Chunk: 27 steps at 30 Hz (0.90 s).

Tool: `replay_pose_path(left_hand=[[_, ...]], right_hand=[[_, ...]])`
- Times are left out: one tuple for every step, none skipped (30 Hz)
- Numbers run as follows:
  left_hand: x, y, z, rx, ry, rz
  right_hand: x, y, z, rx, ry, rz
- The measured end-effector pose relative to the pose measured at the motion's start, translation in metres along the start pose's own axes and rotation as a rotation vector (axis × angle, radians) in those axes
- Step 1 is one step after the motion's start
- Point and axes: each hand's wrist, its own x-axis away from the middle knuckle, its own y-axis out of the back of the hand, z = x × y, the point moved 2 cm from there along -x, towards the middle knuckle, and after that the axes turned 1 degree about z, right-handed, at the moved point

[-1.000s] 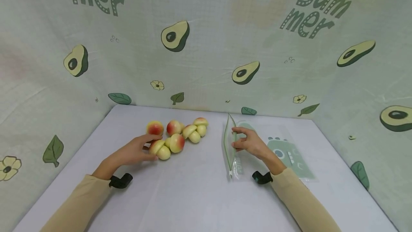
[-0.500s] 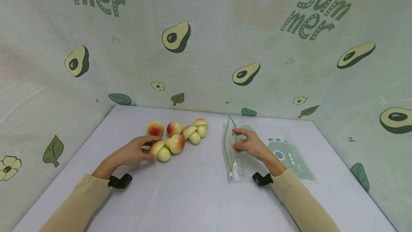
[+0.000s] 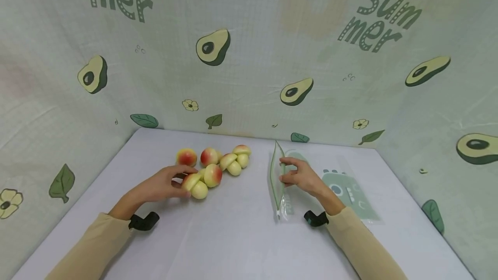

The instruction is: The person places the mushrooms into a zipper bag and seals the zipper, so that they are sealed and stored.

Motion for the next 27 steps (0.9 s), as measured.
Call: replay_pose_path(left_hand=[[0.000,-0.001,-0.001,0.001,-0.003,-0.002],[-0.001,-0.003,-0.003,0.004,-0.005,-0.005],[-0.001,-0.004,-0.004,0.004,-0.007,-0.008],[-0.002,-0.006,-0.005,0.001,-0.009,-0.011],[-0.003,-0.007,-0.007,-0.006,-0.014,-0.012],[-0.003,-0.009,-0.009,-0.008,-0.019,-0.011],[-0.004,-0.010,-0.010,-0.015,-0.022,-0.008],[-0.004,-0.012,-0.013,-0.019,-0.028,-0.004],[-0.005,-0.013,-0.015,-0.026,-0.034,0.000],[-0.005,-0.015,-0.017,-0.030,-0.039,0.006],[-0.006,-0.016,-0.020,-0.029,-0.047,0.011],[-0.006,-0.018,-0.022,-0.028,-0.053,0.015],[-0.007,-0.020,-0.025,-0.023,-0.058,0.017],[-0.009,-0.021,-0.027,-0.017,-0.065,0.018],[-0.010,-0.023,-0.030,-0.011,-0.071,0.018],[-0.011,-0.026,-0.032,-0.002,-0.080,0.019],[-0.013,-0.028,-0.035,0.014,-0.088,0.021],[-0.014,-0.031,-0.038,0.025,-0.096,0.024],[-0.016,-0.033,-0.041,0.040,-0.106,0.025],[-0.019,-0.036,-0.043,0.048,-0.116,0.028],[-0.021,-0.039,-0.046,0.059,-0.122,0.031],[-0.024,-0.042,-0.049,0.075,-0.129,0.038],[-0.027,-0.044,-0.051,0.092,-0.130,0.042],[-0.030,-0.047,-0.053,0.101,-0.132,0.044],[-0.033,-0.050,-0.055,0.109,-0.132,0.045],[-0.036,-0.052,-0.056,0.116,-0.131,0.044],[-0.039,-0.055,-0.057,0.126,-0.131,0.040]], right_hand=[[0.000,0.000,0.000,0.000,0.001,0.003],[0.000,0.000,0.000,-0.001,0.001,0.004],[0.000,0.000,-0.001,0.001,0.000,0.004],[0.000,0.000,-0.001,0.003,-0.001,0.004],[0.000,0.000,-0.001,0.005,-0.002,0.004],[0.000,0.000,0.000,0.008,-0.002,0.004],[0.000,0.000,0.000,0.012,-0.002,0.005],[0.000,0.000,-0.001,0.015,0.000,0.005],[0.000,0.001,-0.001,0.020,0.000,0.004],[0.001,0.001,-0.001,0.023,0.000,0.004],[0.001,0.001,0.000,0.026,0.002,0.003],[0.001,0.001,0.000,0.029,0.001,0.001],[0.001,0.001,0.000,0.031,0.001,0.000],[0.001,0.001,0.000,0.031,0.001,-0.001],[0.001,0.001,0.000,0.032,0.000,-0.001],[0.001,0.001,0.000,0.031,0.000,0.000],[0.001,0.000,0.001,0.030,0.002,0.001],[0.001,0.000,0.000,0.028,0.002,0.002],[0.001,0.000,0.000,0.025,0.003,0.004],[0.001,0.000,0.000,0.022,0.004,0.005],[0.001,0.000,0.000,0.020,0.006,0.005],[0.000,0.000,0.001,0.018,0.005,0.003],[0.001,0.000,0.001,0.016,0.005,0.004],[0.001,0.000,0.000,0.014,0.008,0.006],[0.001,0.000,0.001,0.013,0.007,0.006],[0.001,-0.001,0.001,0.011,0.007,0.006],[0.001,-0.001,0.001,0.011,0.008,0.008]])
